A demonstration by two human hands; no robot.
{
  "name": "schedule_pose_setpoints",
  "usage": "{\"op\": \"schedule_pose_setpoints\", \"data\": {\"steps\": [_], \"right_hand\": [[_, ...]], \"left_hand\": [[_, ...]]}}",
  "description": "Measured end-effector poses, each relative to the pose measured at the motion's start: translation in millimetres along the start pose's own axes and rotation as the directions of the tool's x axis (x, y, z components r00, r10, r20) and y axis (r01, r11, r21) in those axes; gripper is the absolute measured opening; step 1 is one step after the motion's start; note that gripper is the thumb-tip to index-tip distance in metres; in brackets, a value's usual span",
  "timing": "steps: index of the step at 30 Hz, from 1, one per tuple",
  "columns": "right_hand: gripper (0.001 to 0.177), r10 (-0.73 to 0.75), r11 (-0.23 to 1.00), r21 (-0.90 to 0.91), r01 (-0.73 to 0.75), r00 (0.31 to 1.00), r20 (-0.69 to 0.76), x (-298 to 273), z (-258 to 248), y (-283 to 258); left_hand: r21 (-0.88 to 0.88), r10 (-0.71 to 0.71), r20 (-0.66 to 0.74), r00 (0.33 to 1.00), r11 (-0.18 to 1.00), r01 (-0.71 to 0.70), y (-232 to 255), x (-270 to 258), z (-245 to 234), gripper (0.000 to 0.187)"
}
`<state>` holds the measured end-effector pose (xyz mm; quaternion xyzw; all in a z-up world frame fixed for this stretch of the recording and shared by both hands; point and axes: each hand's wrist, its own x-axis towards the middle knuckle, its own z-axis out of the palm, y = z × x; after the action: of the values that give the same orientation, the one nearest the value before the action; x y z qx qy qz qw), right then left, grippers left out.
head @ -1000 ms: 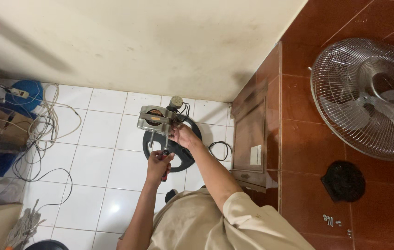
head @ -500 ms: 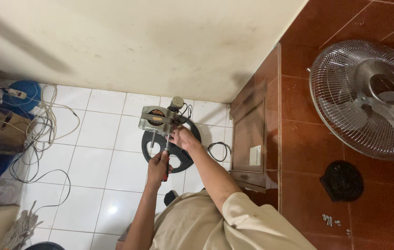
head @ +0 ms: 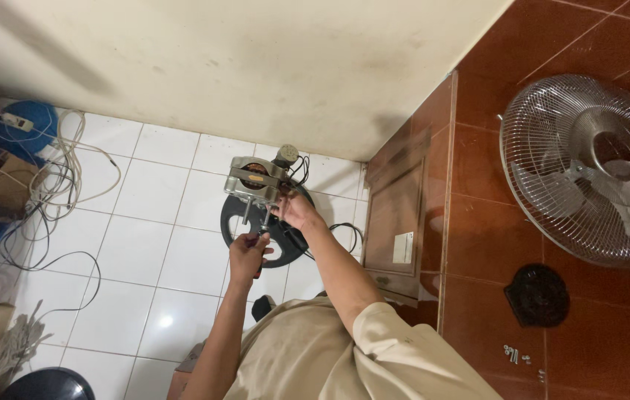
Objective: The person uses a screwdriver to tighten screws on a disassembled electrical motor mounted on a stand. They repeatedly adjust the motor's position and tighten different screws while handling small metal parts on a tiled counter.
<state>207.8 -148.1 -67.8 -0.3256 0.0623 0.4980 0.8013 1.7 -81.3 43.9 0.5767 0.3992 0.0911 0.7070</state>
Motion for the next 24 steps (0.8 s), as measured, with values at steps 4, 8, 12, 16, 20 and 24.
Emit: {"op": "schedule_pose_setpoints", "data": {"steps": [4, 8, 12, 16, 20, 24], "right_hand": [[0.017, -0.026, 1.0, 0.003, 0.026, 0.991, 0.13, 0, 2, -1], [0.013, -0.01, 1.0, 0.0, 0.01, 1.0, -0.011, 0, 4, 2], [0.015, -0.004, 0.999, 0.038, 0.002, 0.999, 0.037, 0, 4, 2], [0.015, -0.031, 1.0, 0.002, 0.031, 0.997, 0.075, -1, 3, 3], [0.02, -0.053, 0.998, -0.015, 0.054, 0.995, 0.083, -3, 2, 1], [0.012, -0.038, 0.999, -0.029, 0.038, 0.999, 0.031, -3, 7, 0]], "left_hand": [[0.001, -0.074, 0.061, 0.995, 0.997, 0.074, -1, 2, 1, 0.038], [0.099, -0.062, 0.062, 0.996, 0.994, 0.055, 4, -1, 2, 0.042], [0.126, 0.05, 0.044, 0.998, 0.991, -0.055, 10, -4, 3, 0.062], [0.089, -0.007, 0.019, 1.0, 0.996, 0.006, 10, -4, 3, 0.051], [0.034, -0.036, 0.047, 0.998, 0.999, 0.034, 7, -2, 1, 0.033], [-0.003, -0.106, 0.11, 0.988, 0.994, 0.106, 5, 1, 0, 0.029]]}}
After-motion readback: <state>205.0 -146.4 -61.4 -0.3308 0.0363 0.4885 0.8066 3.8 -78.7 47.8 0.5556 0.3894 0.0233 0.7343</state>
